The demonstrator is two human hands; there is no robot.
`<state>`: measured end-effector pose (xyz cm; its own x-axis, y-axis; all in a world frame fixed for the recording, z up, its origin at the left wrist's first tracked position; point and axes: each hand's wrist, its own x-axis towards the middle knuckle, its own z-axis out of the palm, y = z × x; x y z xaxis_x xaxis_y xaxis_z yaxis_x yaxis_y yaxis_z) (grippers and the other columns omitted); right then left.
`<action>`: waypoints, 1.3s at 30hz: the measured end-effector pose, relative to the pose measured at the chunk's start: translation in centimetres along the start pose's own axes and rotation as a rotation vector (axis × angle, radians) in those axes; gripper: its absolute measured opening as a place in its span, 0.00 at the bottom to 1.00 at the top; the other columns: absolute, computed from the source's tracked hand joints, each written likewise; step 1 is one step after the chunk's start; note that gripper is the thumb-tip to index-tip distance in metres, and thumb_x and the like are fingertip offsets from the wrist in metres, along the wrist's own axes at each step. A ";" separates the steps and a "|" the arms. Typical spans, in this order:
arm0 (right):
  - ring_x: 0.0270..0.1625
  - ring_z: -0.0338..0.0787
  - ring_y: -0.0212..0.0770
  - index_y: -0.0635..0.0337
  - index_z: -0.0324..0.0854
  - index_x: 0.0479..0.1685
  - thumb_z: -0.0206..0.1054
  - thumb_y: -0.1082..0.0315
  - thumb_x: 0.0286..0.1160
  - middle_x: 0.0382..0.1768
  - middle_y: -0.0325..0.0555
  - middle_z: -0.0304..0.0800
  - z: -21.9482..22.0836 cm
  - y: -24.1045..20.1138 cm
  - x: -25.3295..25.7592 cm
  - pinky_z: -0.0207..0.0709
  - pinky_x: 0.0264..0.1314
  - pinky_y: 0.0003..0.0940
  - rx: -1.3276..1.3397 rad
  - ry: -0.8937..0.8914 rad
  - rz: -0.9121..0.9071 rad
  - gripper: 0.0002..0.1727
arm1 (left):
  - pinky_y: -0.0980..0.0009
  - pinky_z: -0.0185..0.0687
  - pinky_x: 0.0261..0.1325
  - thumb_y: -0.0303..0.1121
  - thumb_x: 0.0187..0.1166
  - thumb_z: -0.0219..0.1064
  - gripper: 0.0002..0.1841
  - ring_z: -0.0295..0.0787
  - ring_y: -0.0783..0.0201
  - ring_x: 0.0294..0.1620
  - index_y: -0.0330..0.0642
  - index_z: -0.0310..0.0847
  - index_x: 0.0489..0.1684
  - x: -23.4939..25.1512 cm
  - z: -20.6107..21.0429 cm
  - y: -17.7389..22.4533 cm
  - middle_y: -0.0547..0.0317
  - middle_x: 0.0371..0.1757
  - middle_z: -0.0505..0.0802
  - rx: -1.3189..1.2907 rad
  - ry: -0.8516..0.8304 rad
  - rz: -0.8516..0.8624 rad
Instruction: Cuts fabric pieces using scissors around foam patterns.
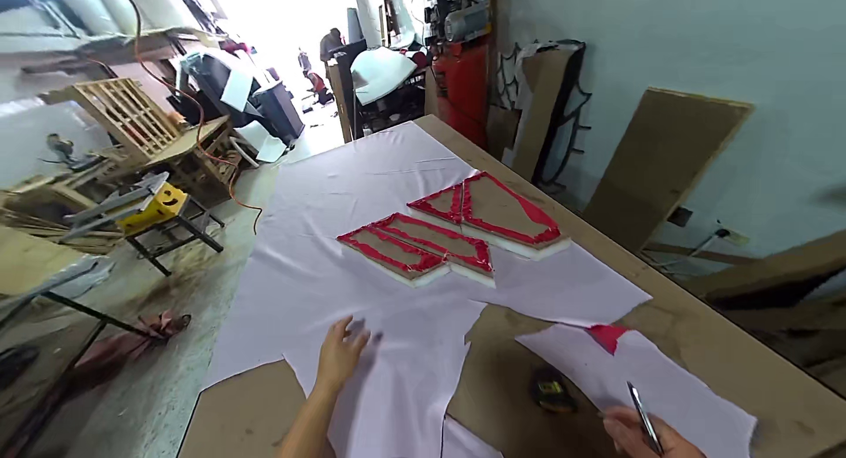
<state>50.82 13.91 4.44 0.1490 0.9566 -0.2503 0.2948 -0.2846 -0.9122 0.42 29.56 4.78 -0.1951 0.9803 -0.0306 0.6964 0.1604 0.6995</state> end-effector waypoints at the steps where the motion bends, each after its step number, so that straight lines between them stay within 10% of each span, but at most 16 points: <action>1: 0.47 0.92 0.46 0.64 0.79 0.70 0.71 0.50 0.78 0.48 0.53 0.93 0.5 -2.4 2.5 0.86 0.53 0.51 -0.129 0.038 -0.041 0.30 | 0.46 0.84 0.70 0.47 0.80 0.72 0.35 0.87 0.44 0.69 0.31 0.72 0.79 4.6 1.0 1.0 0.36 0.72 0.85 -0.156 0.002 -0.129; 7: 0.66 0.89 0.59 0.54 0.71 0.84 0.70 0.25 0.61 0.75 0.56 0.81 8.5 -14.5 23.3 0.81 0.65 0.64 -0.895 0.057 -0.201 0.54 | 0.45 0.82 0.50 0.52 0.80 0.71 0.28 0.87 0.44 0.44 0.26 0.85 0.49 20.1 8.8 6.0 0.35 0.44 0.90 -0.621 0.108 -0.553; 15: 0.75 0.83 0.60 0.53 0.51 0.94 0.64 0.09 0.40 0.78 0.59 0.77 16.9 -17.9 39.0 0.75 0.75 0.64 -1.365 -0.330 -0.126 0.77 | 0.41 0.83 0.58 0.60 0.67 0.79 0.37 0.89 0.40 0.54 0.26 0.85 0.49 23.6 9.7 4.9 0.33 0.50 0.91 -0.684 0.140 -0.696; 18: 0.71 0.85 0.60 0.55 0.50 0.95 0.64 0.10 0.40 0.76 0.60 0.78 17.0 -17.0 39.5 0.79 0.71 0.62 -1.397 -0.305 -0.163 0.78 | 0.41 0.86 0.54 0.57 0.55 0.86 0.39 0.91 0.42 0.50 0.28 0.82 0.52 24.7 10.4 4.6 0.36 0.46 0.91 -0.648 0.179 -0.654; 22: 0.66 0.88 0.62 0.56 0.61 0.90 0.67 0.14 0.44 0.72 0.61 0.82 18.0 -17.6 37.1 0.81 0.65 0.64 -1.357 -0.201 -0.217 0.71 | 0.42 0.86 0.52 0.47 0.67 0.80 0.36 0.90 0.43 0.49 0.32 0.72 0.68 22.9 8.2 4.1 0.37 0.47 0.91 -0.801 0.258 -0.611; 31: 0.45 0.91 0.65 0.57 0.61 0.90 0.76 0.20 0.44 0.65 0.64 0.84 26.2 -19.7 23.3 0.83 0.42 0.69 -1.096 -0.191 -0.344 0.69 | 0.57 0.91 0.50 0.44 0.82 0.67 0.22 0.92 0.61 0.44 0.39 0.77 0.66 11.3 -7.1 -11.2 0.52 0.47 0.93 -0.838 0.600 -0.432; 39: 0.47 0.92 0.60 0.60 0.62 0.89 0.72 0.19 0.47 0.67 0.62 0.83 29.1 -16.7 24.8 0.86 0.45 0.61 -1.198 -0.282 -0.282 0.69 | 0.57 0.90 0.47 0.44 0.83 0.67 0.20 0.91 0.61 0.42 0.38 0.78 0.61 6.9 -1.7 -9.6 0.52 0.44 0.92 -0.866 0.610 -0.538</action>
<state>22.10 44.18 3.97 -0.2207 0.9312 -0.2900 0.9739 0.1944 -0.1169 -8.85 34.56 -0.93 -0.7798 0.5564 -0.2869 -0.2289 0.1732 0.9579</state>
